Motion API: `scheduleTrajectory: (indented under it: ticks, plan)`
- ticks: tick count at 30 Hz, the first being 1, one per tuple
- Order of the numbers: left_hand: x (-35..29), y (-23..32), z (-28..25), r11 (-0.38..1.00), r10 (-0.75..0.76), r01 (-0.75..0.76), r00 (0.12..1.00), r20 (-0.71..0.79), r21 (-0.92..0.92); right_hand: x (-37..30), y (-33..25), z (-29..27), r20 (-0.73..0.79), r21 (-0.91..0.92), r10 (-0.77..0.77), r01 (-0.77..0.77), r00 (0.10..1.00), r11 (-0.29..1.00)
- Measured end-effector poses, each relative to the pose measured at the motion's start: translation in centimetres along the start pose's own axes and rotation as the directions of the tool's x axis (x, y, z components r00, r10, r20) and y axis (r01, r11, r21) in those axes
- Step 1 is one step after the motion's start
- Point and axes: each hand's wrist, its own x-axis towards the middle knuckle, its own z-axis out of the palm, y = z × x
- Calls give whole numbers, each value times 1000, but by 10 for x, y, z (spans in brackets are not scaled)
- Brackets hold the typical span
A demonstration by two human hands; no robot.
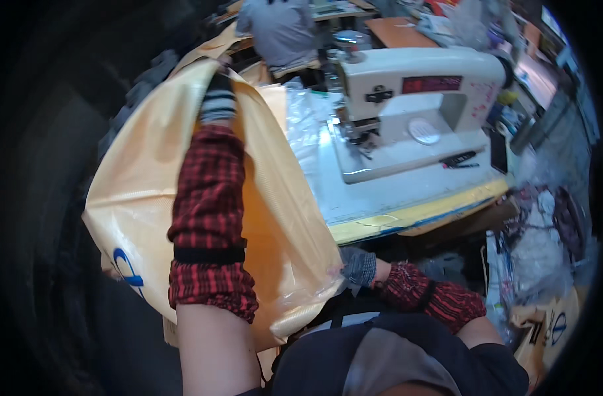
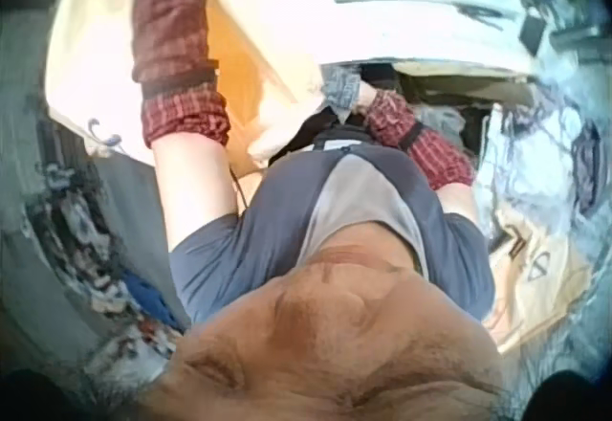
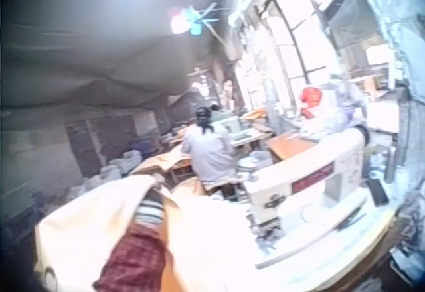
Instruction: The recorder is sewing the edges of large yellow plastic bags using an industrial sewing machine.
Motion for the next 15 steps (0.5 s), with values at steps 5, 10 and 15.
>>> scheduleTrajectory:
  ticks: [5, 10, 15]
  plan:
    - [-61, -77, 175, 800, -220, -199, 780, 586, 566, -55, 67, -26, 41, 556, 297, -268, 954, 787]
    - [-68, -97, 194, 675, -220, -403, 691, 689, 618, -47, 6, -56, -12, 654, 187, -133, 982, 744]
    - [-50, -101, 210, 597, -168, -582, 582, 796, 552, -7, 24, -45, -618, -320, 9, -262, 786, 911]
